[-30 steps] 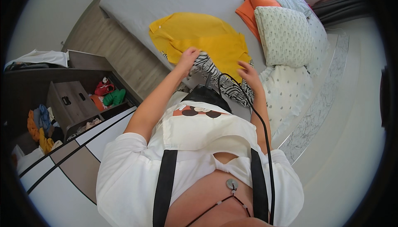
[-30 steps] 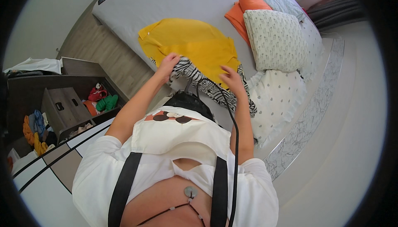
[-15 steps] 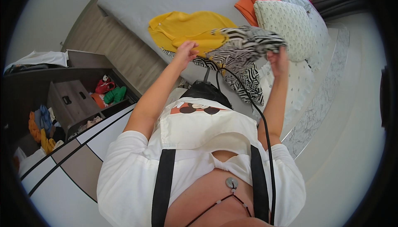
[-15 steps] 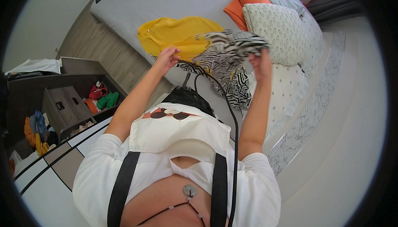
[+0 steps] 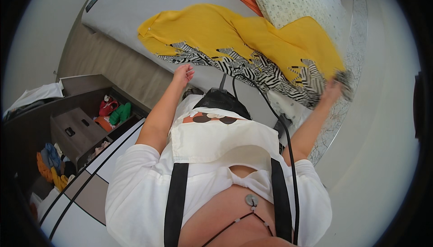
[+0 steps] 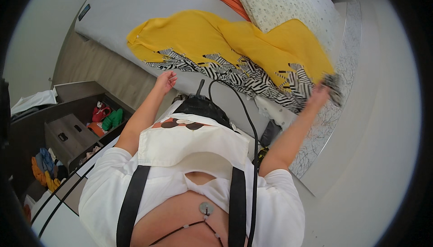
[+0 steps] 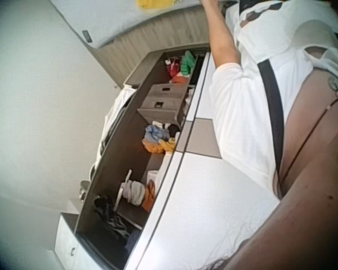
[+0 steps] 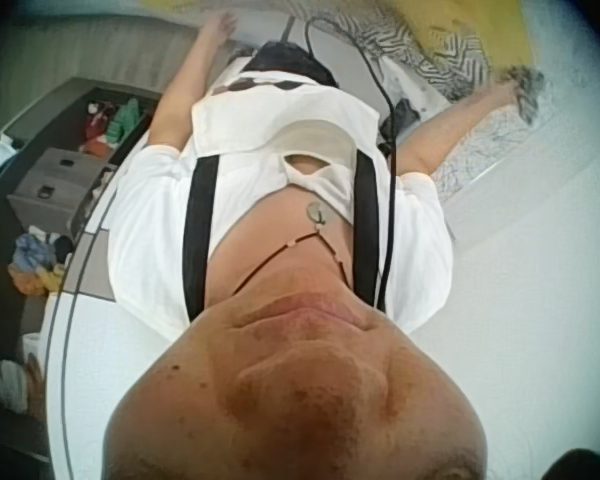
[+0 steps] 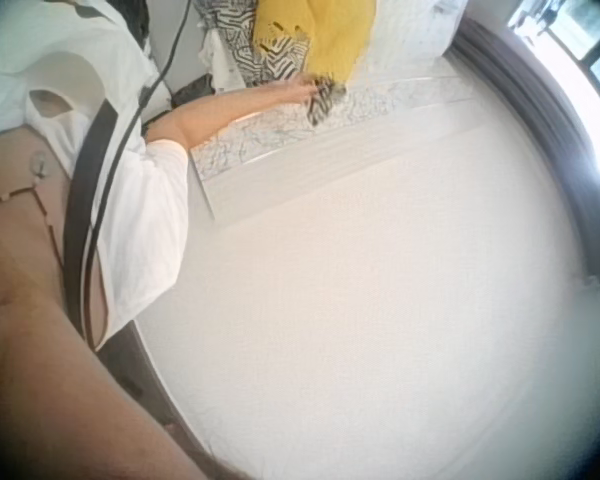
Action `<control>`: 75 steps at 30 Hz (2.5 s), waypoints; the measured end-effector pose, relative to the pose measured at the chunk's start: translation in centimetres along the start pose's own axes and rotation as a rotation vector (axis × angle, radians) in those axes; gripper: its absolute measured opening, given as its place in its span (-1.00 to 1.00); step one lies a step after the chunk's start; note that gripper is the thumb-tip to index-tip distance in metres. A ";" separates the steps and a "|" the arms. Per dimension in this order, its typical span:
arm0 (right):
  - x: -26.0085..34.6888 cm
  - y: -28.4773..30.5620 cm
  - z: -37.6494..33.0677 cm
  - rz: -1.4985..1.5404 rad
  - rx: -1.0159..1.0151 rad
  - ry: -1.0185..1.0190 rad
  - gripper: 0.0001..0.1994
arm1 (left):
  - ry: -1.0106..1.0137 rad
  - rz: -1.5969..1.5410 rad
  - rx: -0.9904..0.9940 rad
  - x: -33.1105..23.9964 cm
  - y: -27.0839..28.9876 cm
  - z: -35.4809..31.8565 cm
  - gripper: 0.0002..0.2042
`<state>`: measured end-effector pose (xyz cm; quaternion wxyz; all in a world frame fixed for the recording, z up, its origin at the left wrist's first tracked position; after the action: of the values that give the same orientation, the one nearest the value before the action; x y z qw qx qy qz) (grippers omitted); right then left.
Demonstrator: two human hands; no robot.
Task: The person takes a shirt from a closet shelf, spreads it out on a bed, folds the sides inward, folds it in half, and places it back onto a shelf inside the closet.
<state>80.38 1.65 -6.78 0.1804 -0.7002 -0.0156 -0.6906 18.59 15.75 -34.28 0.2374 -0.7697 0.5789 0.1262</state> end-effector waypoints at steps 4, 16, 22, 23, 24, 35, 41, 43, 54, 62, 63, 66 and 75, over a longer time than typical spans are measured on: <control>-13.6 0.7 -6.5 -0.039 0.073 -0.443 -0.66 | 0.026 0.063 0.033 2.1 -1.8 1.1 -0.84; -20.7 5.2 -9.6 -0.125 0.081 -0.572 -0.67 | 0.106 0.012 -0.095 8.4 -1.2 8.5 -0.79; -28.6 13.8 -11.7 0.123 -0.301 -0.685 -0.77 | 0.053 -0.088 -0.235 7.7 0.8 14.0 -0.69; -31.9 15.9 -13.0 0.134 -0.342 -0.795 -0.79 | 0.035 -0.079 -0.271 7.2 0.7 14.6 -0.66; -34.7 17.8 -14.2 0.146 -0.383 -0.903 -0.80 | 0.015 -0.070 -0.304 6.8 0.6 15.2 -0.63; -37.9 9.8 -21.5 -0.644 -0.255 -1.255 -0.35 | 0.033 -0.111 -0.383 4.7 -0.7 18.2 -0.65; -34.3 2.3 -19.7 -0.872 0.162 -1.092 -0.42 | 0.052 -0.140 -0.387 5.7 -0.3 18.0 -0.87; -35.4 3.9 -18.2 -0.693 0.127 -1.074 -0.57 | 0.014 -0.222 -0.374 5.7 0.5 17.1 -0.89; -20.3 -1.7 -8.8 0.394 0.147 -0.785 -0.66 | -0.403 -0.651 -0.706 -0.8 13.2 1.9 -0.79; -18.0 -5.8 -15.5 0.377 0.121 -1.068 -0.52 | -0.186 -0.865 -0.503 2.7 12.5 0.7 -0.90; -17.0 -8.2 -18.4 0.313 0.186 -1.141 -0.52 | -0.122 -0.849 -0.414 4.3 10.9 2.2 -0.90; -17.9 -12.7 -23.6 0.309 0.475 -1.320 -0.67 | 0.161 -0.697 -0.087 7.7 0.2 3.1 -0.91; -8.1 -20.1 -27.6 0.292 0.820 -1.151 -0.68 | 0.185 0.133 0.662 6.2 -23.8 -8.1 -0.77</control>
<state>48.05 14.72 -10.48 0.4822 -0.8239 -0.2725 -0.1199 42.46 11.60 -25.01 0.4119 -0.6198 0.6565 -0.1232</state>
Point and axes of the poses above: each hand's wrist, its own z-axis towards the middle knuckle, its own y-axis out of the back of the hand, x = y × z, the point moved 10 cm from there along z, towards the middle knuckle, and after that the axes turned 3 degrees about z, right-handed, at the moved point
